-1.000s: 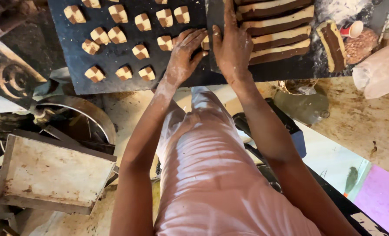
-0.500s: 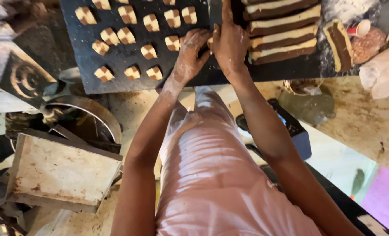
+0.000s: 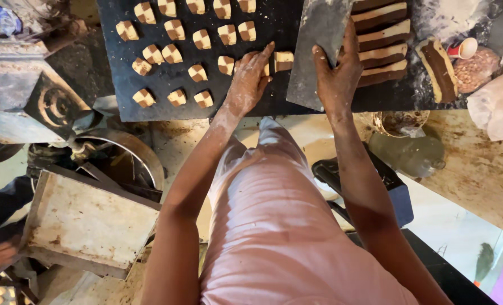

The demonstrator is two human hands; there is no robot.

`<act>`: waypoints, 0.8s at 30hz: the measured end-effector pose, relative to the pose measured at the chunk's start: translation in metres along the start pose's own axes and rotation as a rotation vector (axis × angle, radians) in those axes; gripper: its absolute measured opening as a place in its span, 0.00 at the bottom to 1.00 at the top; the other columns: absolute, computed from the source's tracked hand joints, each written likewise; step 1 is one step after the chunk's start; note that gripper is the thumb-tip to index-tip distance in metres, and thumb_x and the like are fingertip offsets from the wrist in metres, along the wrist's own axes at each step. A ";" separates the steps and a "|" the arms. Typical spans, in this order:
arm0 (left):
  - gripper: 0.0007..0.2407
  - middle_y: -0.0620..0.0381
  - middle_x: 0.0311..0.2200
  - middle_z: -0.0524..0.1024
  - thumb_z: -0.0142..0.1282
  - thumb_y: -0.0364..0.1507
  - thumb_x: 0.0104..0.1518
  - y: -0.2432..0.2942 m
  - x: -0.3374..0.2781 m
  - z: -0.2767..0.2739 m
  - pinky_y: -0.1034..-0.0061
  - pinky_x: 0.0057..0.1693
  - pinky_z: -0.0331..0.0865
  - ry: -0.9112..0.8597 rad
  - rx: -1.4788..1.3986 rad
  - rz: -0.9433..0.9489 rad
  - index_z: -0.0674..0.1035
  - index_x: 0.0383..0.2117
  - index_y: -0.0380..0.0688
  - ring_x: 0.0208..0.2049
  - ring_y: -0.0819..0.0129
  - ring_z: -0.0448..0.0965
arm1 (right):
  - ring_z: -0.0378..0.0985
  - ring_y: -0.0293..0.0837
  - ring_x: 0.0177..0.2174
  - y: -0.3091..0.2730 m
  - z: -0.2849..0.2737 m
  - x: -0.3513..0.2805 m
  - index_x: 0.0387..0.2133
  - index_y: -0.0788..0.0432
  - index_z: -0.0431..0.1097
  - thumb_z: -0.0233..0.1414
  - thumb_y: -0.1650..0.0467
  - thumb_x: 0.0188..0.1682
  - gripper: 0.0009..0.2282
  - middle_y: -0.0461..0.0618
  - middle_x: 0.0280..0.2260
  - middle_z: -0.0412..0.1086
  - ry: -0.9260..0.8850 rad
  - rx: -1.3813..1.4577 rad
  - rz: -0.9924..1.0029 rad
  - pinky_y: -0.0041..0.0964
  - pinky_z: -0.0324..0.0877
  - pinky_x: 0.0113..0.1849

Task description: The person uses a bench scraper to cut a layered dough log into small square pieces on a black work surface. The cut pieces are arranged in rows and then transferred onto a metal baking tray.

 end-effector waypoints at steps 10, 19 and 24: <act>0.38 0.46 0.52 0.74 0.63 0.20 0.52 0.006 0.003 -0.007 0.56 0.59 0.63 -0.107 0.057 0.003 0.56 0.71 0.43 0.54 0.47 0.70 | 0.70 0.50 0.64 -0.012 -0.007 0.001 0.71 0.64 0.53 0.63 0.77 0.57 0.32 0.64 0.67 0.62 -0.045 0.144 0.081 0.42 0.69 0.61; 0.30 0.50 0.55 0.75 0.54 0.09 0.60 -0.057 -0.053 -0.151 0.73 0.59 0.75 0.250 0.067 0.067 0.67 0.68 0.50 0.51 0.60 0.79 | 0.62 0.58 0.68 -0.012 -0.023 0.000 0.72 0.66 0.52 0.63 0.75 0.58 0.32 0.68 0.70 0.55 -0.043 0.068 0.074 0.50 0.64 0.67; 0.36 0.49 0.52 0.77 0.58 0.12 0.58 -0.124 -0.099 -0.235 0.62 0.62 0.72 0.128 0.241 -0.134 0.58 0.75 0.48 0.50 0.53 0.75 | 0.67 0.54 0.65 -0.041 -0.029 -0.005 0.71 0.68 0.54 0.63 0.77 0.59 0.30 0.66 0.67 0.62 -0.056 0.018 0.032 0.47 0.65 0.64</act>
Point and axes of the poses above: each hand's wrist, its own x-axis towards the middle knuckle, its own z-axis out of the palm, y = z × x, the point moved 1 cm from there along x, towards the middle knuckle
